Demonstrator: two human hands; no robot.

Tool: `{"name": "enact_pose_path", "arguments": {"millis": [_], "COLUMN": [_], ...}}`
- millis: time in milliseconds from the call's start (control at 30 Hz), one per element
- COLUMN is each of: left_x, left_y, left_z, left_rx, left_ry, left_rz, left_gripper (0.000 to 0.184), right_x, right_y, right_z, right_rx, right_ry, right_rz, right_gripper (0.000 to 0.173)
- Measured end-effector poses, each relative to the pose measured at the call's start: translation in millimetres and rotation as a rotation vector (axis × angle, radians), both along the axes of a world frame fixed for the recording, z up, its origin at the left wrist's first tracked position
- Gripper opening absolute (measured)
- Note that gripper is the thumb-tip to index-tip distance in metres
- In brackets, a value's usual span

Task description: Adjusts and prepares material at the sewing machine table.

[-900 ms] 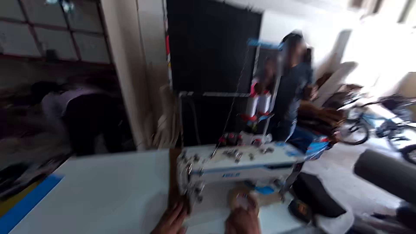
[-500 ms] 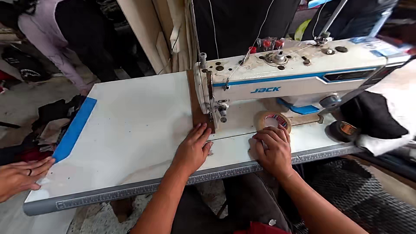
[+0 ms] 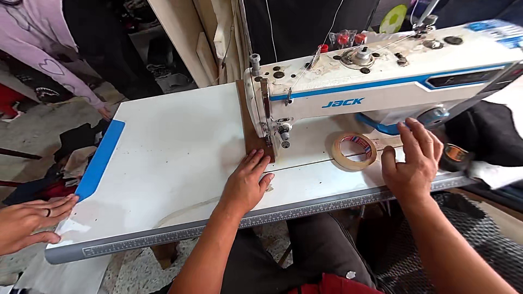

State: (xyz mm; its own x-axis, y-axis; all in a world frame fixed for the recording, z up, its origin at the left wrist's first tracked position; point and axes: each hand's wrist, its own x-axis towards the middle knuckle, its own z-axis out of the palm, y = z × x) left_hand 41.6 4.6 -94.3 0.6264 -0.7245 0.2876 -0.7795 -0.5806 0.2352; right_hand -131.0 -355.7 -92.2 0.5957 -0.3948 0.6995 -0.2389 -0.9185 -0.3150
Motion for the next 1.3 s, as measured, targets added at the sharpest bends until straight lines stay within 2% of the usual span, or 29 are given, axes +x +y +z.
{"name": "enact_pose_path", "arguments": {"millis": [167, 1300], "left_x": [1.2, 17.1], "left_y": [-1.5, -5.9], "left_z": [1.0, 3.1], "left_rx": [0.023, 0.011], "left_ry": [0.024, 0.013], "left_rz": [0.013, -0.033], "left_gripper": [0.053, 0.068], "right_x": [-0.9, -1.0], "right_y": [-6.1, -5.0], "right_z": [-10.6, -10.3], "right_rx": [-0.031, -0.042], "right_ry": [0.036, -0.008], "right_rz": [-0.033, 0.003], "right_gripper": [0.053, 0.051]}}
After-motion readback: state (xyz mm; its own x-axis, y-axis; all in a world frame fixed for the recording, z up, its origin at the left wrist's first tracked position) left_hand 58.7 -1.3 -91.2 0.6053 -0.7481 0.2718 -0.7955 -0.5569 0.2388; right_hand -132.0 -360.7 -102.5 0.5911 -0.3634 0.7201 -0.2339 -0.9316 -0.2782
